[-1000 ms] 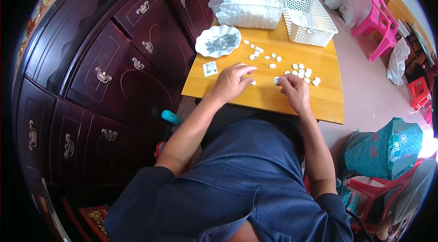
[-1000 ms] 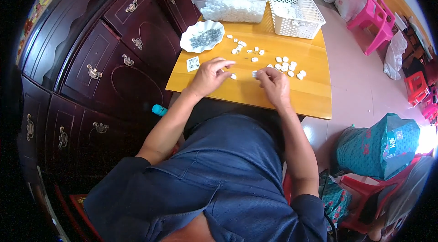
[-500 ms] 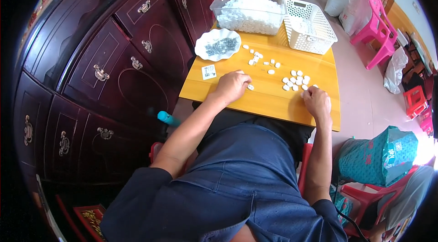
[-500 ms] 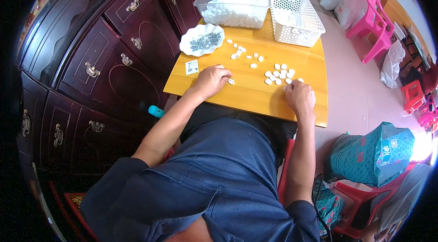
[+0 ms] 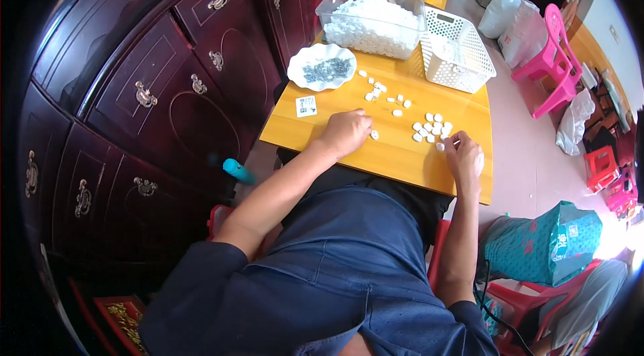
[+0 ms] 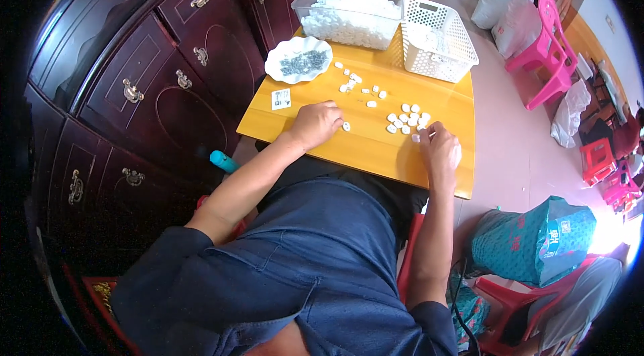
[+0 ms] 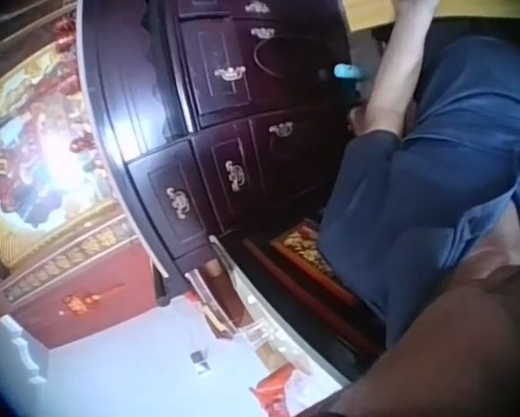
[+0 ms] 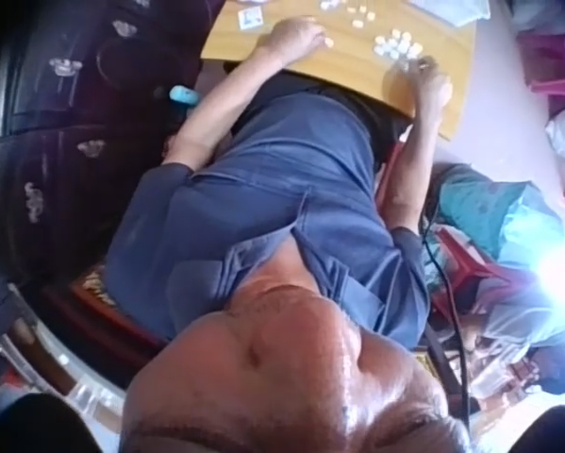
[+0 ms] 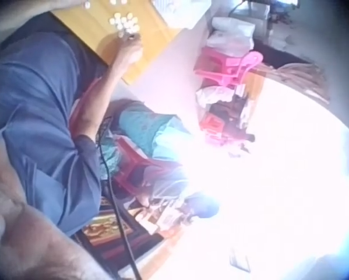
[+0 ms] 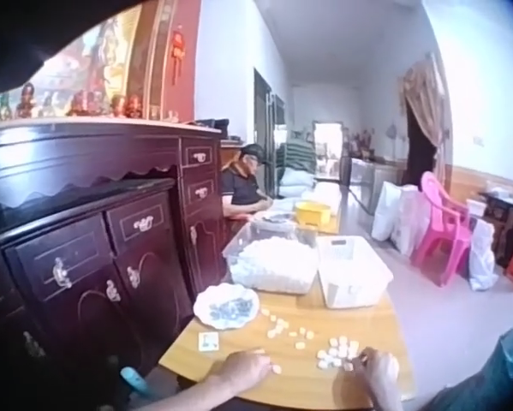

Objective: The recorder sits at a table and manually assembles small white plastic components by inserting metal pins into them.

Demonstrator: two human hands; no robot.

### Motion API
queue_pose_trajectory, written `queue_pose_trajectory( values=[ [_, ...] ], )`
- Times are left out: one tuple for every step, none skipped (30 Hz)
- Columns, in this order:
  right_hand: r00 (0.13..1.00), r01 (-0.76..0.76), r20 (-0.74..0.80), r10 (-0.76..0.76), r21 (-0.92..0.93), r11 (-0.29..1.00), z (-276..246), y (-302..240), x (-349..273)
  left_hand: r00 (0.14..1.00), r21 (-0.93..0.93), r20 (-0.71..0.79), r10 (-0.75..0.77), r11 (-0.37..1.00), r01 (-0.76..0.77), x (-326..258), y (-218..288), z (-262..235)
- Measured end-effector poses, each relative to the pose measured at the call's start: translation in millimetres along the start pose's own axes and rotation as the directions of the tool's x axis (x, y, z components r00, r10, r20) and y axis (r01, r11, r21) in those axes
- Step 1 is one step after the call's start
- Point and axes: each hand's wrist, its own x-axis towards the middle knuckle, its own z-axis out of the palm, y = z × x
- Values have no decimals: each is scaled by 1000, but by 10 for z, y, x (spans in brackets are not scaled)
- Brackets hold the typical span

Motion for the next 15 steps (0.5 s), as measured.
queue_pose_trajectory(
  values=[
    [1000, 19, -20, -18, 13, 1000, -25, -70, -3, 999, 52, -2, 40, 998, -40, 4, -33, 35],
    [999, 31, -15, -31, 10, 999, -54, -151, -5, 997, 104, -2, 78, 992, -78, -1, -70, 66],
    [998, 62, -33, -60, 90, 994, -91, -223, -21, 997, 101, -5, 73, 992, -72, 8, -39, 45],
    [995, 95, -51, -88, 170, 981, -94, -292, -34, 999, 98, 20, 38, 994, -39, 11, -13, 20],
    [987, 156, -64, -146, 194, 969, -55, -355, -31, 999, 96, 45, 1, 995, -5, 9, 4, -14],
    [976, 216, -80, -203, 219, 952, -22, -441, -23, 999, 96, 42, -5, 995, 1, 10, -26, -77],
    [961, 277, -56, -272, 216, 936, 4, -543, -27, 998, -30, -55, -26, 999, 24, 12, -93, -150],
    [942, 332, -35, -333, 222, 917, 38, -674, -32, 987, -155, -150, -60, 987, 36, 16, -166, -229],
    [918, 388, -10, -396, 230, 893, 80, -800, -34, 972, -250, -226, -57, 968, -1, 14, -204, -339],
    [889, 440, 20, -457, 235, 866, 213, -857, 24, 975, -339, -207, -79, 941, 4, 36, -91, -476],
    [868, 464, 54, -494, 265, 845, 323, -917, 62, 977, -423, -188, -99, 906, 11, 60, 24, -624],
    [838, 493, 88, -539, 302, 816, 409, -1055, 83, 984, -467, -163, -69, 884, -16, 51, 238, -814],
    [831, 497, 124, -543, 272, 824, 478, -1178, 93, 997, -599, -61, -50, 801, 3, 17, 589, -1065],
    [778, 596, 133, -615, 153, 788, 613, -1164, 108, 963, -593, -230, 138, 765, -251, -48, 863, -1130],
    [772, 494, 246, -585, 348, 797, 535, -1402, 148, 817, -411, -443, 369, 727, -551, -110, 1085, -1111]
  ],
)
